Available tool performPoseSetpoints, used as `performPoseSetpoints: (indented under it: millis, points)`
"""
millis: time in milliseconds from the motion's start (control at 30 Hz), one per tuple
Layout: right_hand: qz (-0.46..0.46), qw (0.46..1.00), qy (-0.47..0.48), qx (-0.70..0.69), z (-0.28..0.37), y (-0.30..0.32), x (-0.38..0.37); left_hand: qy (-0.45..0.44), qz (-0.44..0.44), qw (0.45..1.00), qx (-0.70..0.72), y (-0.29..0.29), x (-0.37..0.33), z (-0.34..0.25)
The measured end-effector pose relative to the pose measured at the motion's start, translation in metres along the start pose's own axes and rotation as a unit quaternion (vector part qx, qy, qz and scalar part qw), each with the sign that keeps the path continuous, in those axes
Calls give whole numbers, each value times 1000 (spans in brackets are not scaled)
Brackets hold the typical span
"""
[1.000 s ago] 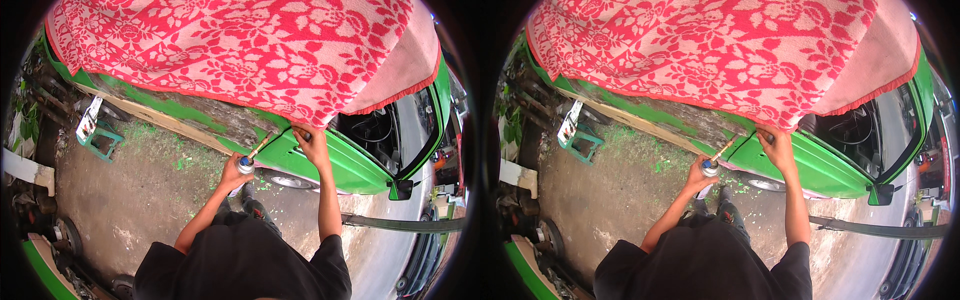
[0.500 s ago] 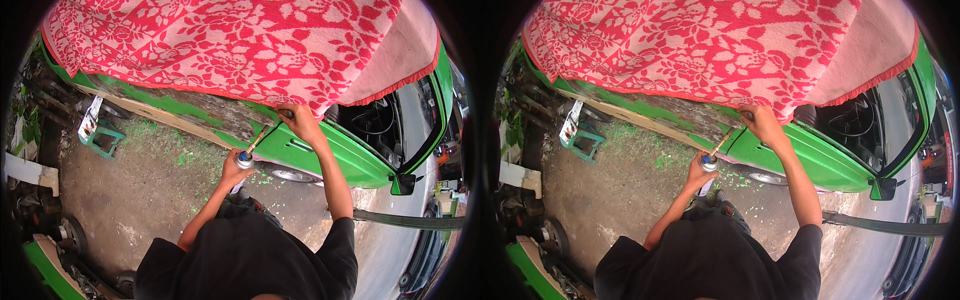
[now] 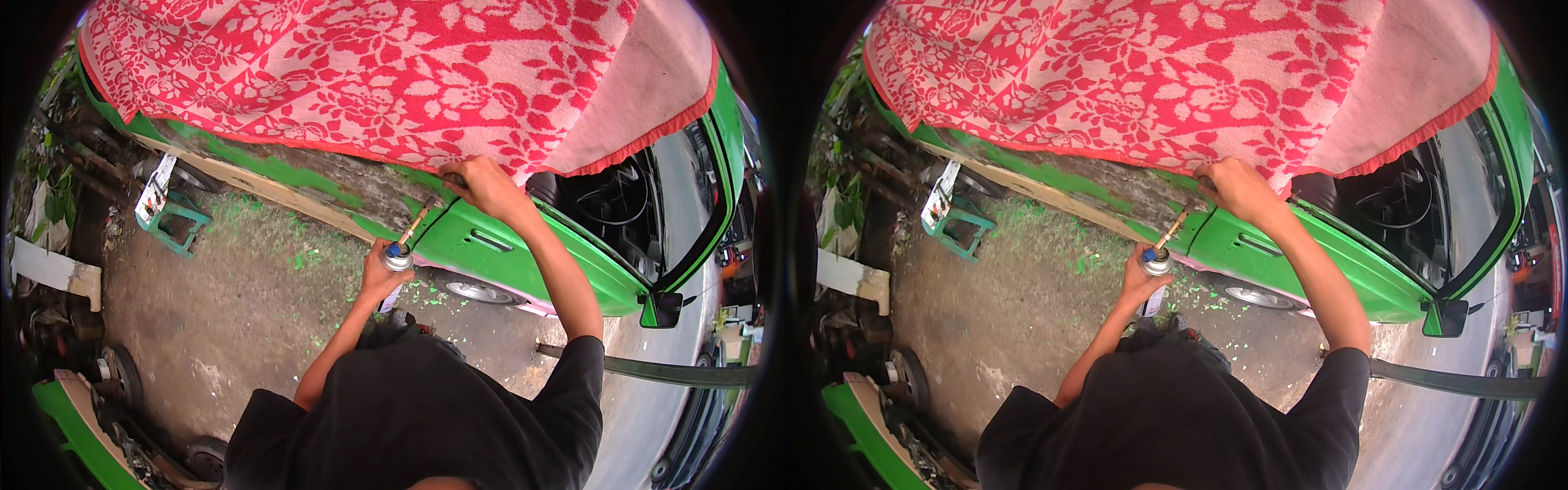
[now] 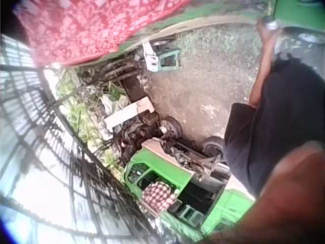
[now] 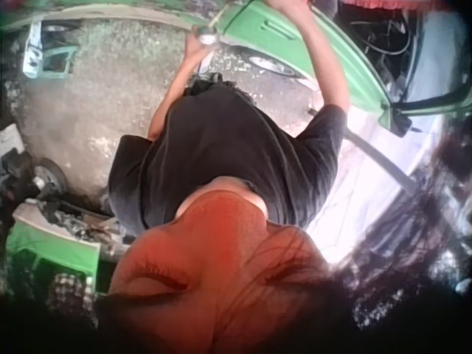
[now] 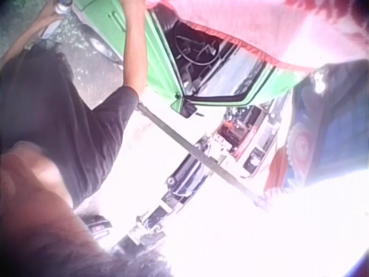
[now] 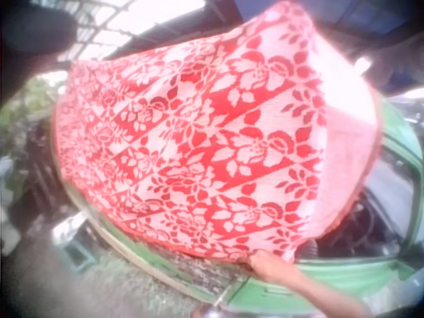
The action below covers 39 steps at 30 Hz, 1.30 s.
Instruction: The person scrapes paint from the side of a green car using a metal scraper. A red patterned cloth covers the upper portion of the car to protect it from debris. The person holds a spray can in the left hand while scraping with the right hand, working along the lower edge of the door panel.
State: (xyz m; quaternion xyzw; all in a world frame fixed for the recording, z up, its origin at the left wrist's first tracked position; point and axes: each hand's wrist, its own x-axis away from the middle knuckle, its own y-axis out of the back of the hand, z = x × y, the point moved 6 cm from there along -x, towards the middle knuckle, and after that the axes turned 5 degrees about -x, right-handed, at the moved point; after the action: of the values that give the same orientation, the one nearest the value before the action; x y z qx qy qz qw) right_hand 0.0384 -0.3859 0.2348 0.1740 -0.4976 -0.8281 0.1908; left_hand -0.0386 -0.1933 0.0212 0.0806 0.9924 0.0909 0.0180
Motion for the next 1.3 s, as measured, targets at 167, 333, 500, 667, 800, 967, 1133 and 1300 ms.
performPoseSetpoints:
  millis: [167, 333, 500, 667, 800, 967, 1133, 1300]
  points:
    - [-46, 999, -7, -10, 4, 7, 13, 17, -17, 1000, 18, -2, 3, 1]
    - [-30, 999, -33, 0, 0, -3, 18, 11, 0, 1000, 21, -4, 7, -1]
    - [-26, 999, -30, -20, -5, -3, 9, 9, 42, 999, 21, -5, -2, -4]
    - [-35, 999, -22, 14, 1, 0, 4, -6, 40, 999, 1, 0, -15, -2]
    - [-40, 998, -34, 28, 6, 0, 7, 2, 51, 999, -1, 1, -19, 7]
    - [-53, 996, -52, 42, 6, -4, 13, -8, 54, 998, 5, 7, -21, 11]
    - [-88, 993, -56, 63, 8, -12, 23, -18, 61, 997, 32, 12, -22, 10]
    - [-122, 986, -79, 86, 10, -23, 32, -17, 60, 998, -7, 12, -24, 8]
